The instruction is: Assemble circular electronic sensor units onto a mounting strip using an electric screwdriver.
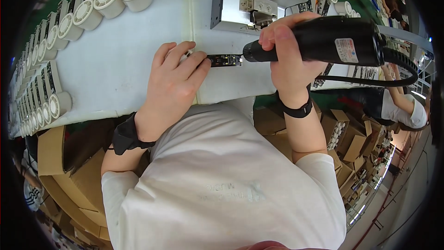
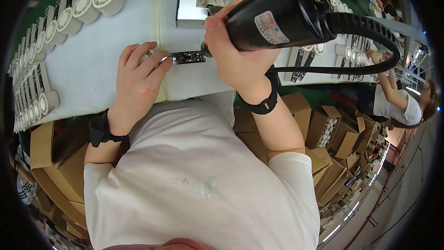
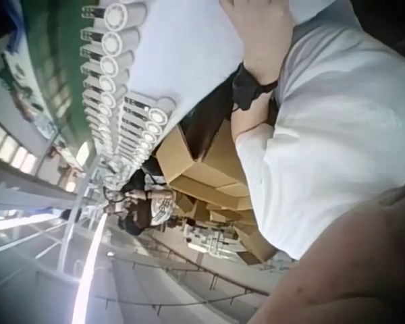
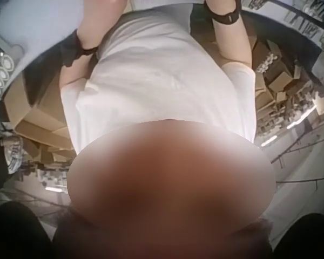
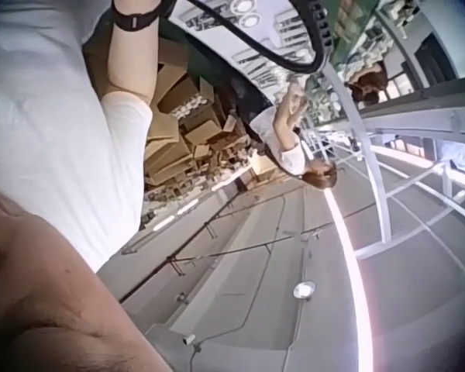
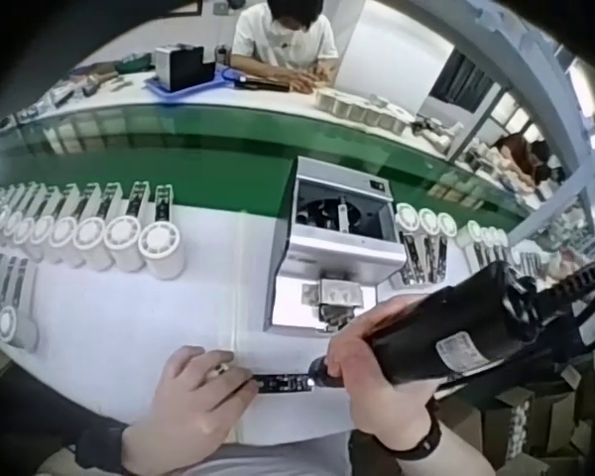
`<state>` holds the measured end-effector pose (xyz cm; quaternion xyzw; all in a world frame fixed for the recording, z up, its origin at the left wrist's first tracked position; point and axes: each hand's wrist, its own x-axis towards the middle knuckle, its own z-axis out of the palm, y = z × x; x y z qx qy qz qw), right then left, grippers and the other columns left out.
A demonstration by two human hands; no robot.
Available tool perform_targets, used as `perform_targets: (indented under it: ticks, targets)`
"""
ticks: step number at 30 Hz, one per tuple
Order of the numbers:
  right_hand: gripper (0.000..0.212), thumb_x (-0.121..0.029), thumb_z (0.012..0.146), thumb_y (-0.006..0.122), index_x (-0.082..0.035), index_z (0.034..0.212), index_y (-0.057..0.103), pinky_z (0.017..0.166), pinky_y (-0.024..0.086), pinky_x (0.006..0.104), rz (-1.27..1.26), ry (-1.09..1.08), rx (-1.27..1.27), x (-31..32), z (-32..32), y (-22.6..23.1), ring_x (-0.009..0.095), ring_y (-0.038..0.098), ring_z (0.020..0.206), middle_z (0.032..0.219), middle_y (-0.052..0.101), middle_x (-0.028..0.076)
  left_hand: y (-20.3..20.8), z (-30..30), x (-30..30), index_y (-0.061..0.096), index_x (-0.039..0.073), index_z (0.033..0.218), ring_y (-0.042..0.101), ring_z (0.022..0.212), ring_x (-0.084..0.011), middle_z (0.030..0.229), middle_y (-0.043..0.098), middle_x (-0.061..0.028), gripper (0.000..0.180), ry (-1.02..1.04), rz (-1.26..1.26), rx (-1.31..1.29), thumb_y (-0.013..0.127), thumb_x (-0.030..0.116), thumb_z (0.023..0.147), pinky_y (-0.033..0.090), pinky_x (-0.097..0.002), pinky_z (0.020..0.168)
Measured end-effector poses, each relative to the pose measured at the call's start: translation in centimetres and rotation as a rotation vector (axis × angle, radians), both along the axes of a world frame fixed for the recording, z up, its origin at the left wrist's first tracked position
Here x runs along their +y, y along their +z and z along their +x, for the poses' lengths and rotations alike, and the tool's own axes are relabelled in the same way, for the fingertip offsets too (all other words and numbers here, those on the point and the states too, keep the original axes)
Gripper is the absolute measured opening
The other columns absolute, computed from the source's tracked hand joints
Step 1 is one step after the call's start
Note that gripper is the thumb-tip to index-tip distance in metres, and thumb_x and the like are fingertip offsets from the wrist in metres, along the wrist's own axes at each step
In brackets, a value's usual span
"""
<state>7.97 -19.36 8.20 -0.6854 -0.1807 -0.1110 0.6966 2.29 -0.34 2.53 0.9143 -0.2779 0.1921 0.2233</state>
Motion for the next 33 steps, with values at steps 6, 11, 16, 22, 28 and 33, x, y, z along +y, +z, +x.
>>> perform_targets:
  ticks: [6, 11, 16, 22, 28, 33]
  targets:
    - [0.024, 0.005, 0.081, 0.052, 0.003, 0.103, 0.043, 0.056, 0.048, 0.0348, 0.025, 0.005, -0.015, -0.1, 0.3, 1.1, 0.017, 0.051, 0.055, 0.067, 0.053, 0.010, 0.3, -0.1, 0.2, 0.064, 0.005, 0.090, 0.054, 0.103, -0.0259, 0.100, 0.060, -0.0042, 0.022, -0.002, 0.003, 0.021, 0.059, 0.004, 0.069, 0.041, -0.0436, 0.090]
    - [0.027, 0.001, 0.081, 0.054, 0.003, 0.105, 0.043, 0.056, 0.048, 0.0368, 0.147, -0.074, -0.220, -0.8, 2.5, 4.0, 0.019, 0.051, 0.054, 0.065, 0.053, 0.011, 0.3, -0.2, 0.4, 0.064, 0.003, 0.091, 0.053, 0.106, -0.0258, 0.102, 0.060, -0.0058, 0.023, -0.017, 0.004, 0.012, 0.058, 0.005, 0.069, 0.039, -0.0445, 0.092]
    - [0.028, 0.001, 0.081, 0.055, 0.004, 0.106, 0.043, 0.056, 0.048, 0.0382, 0.082, -0.120, -0.260, 0.5, 3.8, 3.6, 0.020, 0.050, 0.053, 0.064, 0.052, 0.011, 0.4, -0.9, 0.7, 0.063, 0.003, 0.097, 0.051, 0.111, -0.0289, 0.113, 0.057, -0.0107, 0.027, 0.008, -0.030, 0.017, 0.062, 0.007, 0.071, 0.037, -0.0473, 0.096]
    - [0.028, 0.001, 0.080, 0.056, 0.004, 0.105, 0.043, 0.054, 0.048, 0.0381, 0.175, -0.093, -0.248, 0.8, 3.7, 3.5, 0.020, 0.050, 0.051, 0.063, 0.053, 0.012, -1.0, -2.8, 1.5, 0.047, 0.000, 0.123, 0.047, 0.116, -0.0374, 0.129, 0.047, -0.0204, 0.056, 0.169, -0.429, 0.157, 0.071, 0.007, 0.073, 0.041, -0.0458, 0.095]
    - [0.025, 0.002, 0.080, 0.056, 0.004, 0.102, 0.045, 0.054, 0.048, 0.0364, 0.110, -0.102, -0.247, 0.6, 4.4, 3.3, 0.019, 0.051, 0.051, 0.061, 0.054, 0.011, -2.2, -2.7, 1.6, 0.033, -0.003, 0.134, 0.047, 0.116, -0.0399, 0.132, 0.044, -0.0220, 0.072, 0.176, -0.526, 0.242, 0.072, 0.007, 0.075, 0.046, -0.0403, 0.091]
    - [0.023, 0.001, 0.080, 0.056, 0.003, 0.101, 0.046, 0.055, 0.048, 0.0348, 0.027, -0.057, -0.158, 0.6, 4.2, 3.7, 0.019, 0.052, 0.051, 0.061, 0.054, 0.011, -2.5, -2.9, 1.6, 0.033, -0.002, 0.134, 0.050, 0.114, -0.0370, 0.131, 0.044, -0.0219, 0.071, 0.195, -0.558, 0.363, 0.071, 0.006, 0.075, 0.046, -0.0388, 0.091]
